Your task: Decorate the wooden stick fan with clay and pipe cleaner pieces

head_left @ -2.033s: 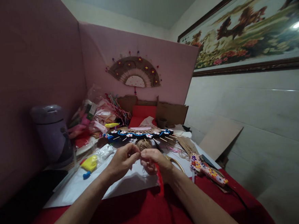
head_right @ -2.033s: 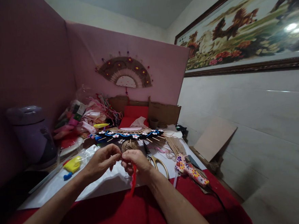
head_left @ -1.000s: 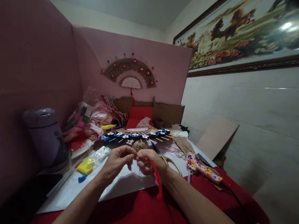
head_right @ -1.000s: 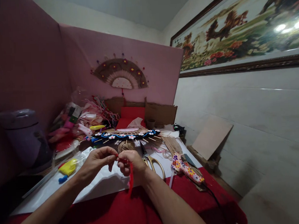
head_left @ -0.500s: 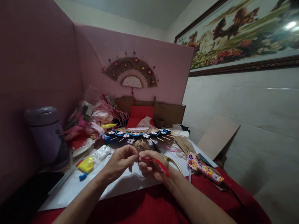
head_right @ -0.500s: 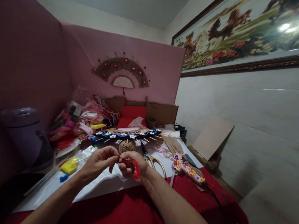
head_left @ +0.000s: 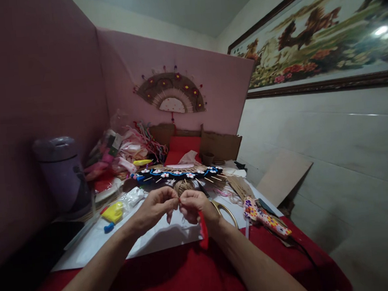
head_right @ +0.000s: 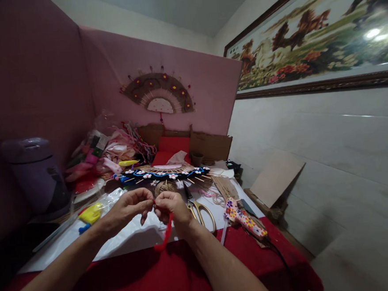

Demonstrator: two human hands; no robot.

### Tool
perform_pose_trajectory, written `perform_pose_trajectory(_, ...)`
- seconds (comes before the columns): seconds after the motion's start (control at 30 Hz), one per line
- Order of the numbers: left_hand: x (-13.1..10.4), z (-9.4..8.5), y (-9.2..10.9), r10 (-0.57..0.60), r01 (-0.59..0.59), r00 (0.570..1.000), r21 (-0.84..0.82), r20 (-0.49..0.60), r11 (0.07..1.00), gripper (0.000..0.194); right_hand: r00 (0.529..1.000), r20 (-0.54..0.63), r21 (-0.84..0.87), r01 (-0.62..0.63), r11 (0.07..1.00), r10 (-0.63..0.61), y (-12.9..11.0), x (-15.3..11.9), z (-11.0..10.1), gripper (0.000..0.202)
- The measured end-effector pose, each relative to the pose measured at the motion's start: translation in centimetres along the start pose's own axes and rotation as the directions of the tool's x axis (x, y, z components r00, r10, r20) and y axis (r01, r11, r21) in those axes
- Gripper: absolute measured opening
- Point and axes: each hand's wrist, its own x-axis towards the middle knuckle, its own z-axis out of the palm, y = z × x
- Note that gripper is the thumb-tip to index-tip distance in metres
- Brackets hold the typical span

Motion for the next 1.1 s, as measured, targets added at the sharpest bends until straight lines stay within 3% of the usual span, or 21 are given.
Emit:
perform_pose_trajectory(0.23, 0.1, -0.1, -0.4, 0.017, -0.016, 1.0, 0.167, -0.002, 0.986, 0.019, 0.986, -0.071, -0.211, 0.134, 0.968, -0.152, 0.4, 0.0, 0.2, 0.026)
perform_pose_trajectory(0.37, 0.0, 0.1, -0.2, 0.018, -0.008, 0.999, 0.286, -0.03, 0.958, 0.014, 0.954, -0.083, -0.444, 0.223, 0.868, -0.288, 1.0, 0.2, -0.1, 0.024)
perform_pose_trajectory(0.47, -0.1, 0.3, -0.1, 0.024, -0.001, 0.998, 0.359, -0.059, 0.933, 0.012, 0.914, -0.06, -0.661, 0.265, 0.702, -0.401, 1.0, 0.0, -0.1, 0.022)
perform_pose_trajectory(0.57, -0.1, 0.4, -0.2, 0.02, 0.021, 0.996, 0.462, -0.084, 0.886, 0.011, 0.859, 0.039, -0.86, 0.289, 0.42, -0.511, 1.1, -0.6, 0.1, 0.018)
perform_pose_trajectory(0.63, -0.1, 0.6, -0.4, 0.019, 0.039, 0.994, 0.527, -0.104, 0.849, 0.008, 0.826, 0.117, -0.924, 0.294, 0.244, -0.552, 1.3, -0.8, 0.2, 0.015)
perform_pose_trajectory(0.7, -0.1, 0.8, -0.7, 0.029, 0.053, 0.991, 0.565, -0.134, 0.824, 0.007, 0.805, 0.145, -0.954, 0.269, 0.136, -0.575, 1.5, -0.9, 0.2, 0.014)
perform_pose_trajectory(0.77, -0.1, 0.9, -1.0, 0.053, 0.055, 0.985, 0.59, -0.165, 0.805, 0.008, 0.797, 0.132, -0.967, 0.234, 0.1, -0.589, 1.9, -0.8, 0.2, 0.014)
perform_pose_trajectory(0.97, -0.2, 1.5, -1.2, 0.109, 0.121, 0.952, 0.68, -0.285, 0.723, 0.013, 0.79, 0.142, -0.949, 0.279, 0.145, -0.596, 2.5, -0.8, 0.3, 0.013)
perform_pose_trajectory(1.1, -0.4, 1.5, -1.1, 0.085, 0.144, 0.942, 0.62, -0.325, 0.771, 0.012, 0.769, 0.205, -0.944, 0.319, 0.086, -0.605, 2.9, -0.8, 0.4, 0.015)
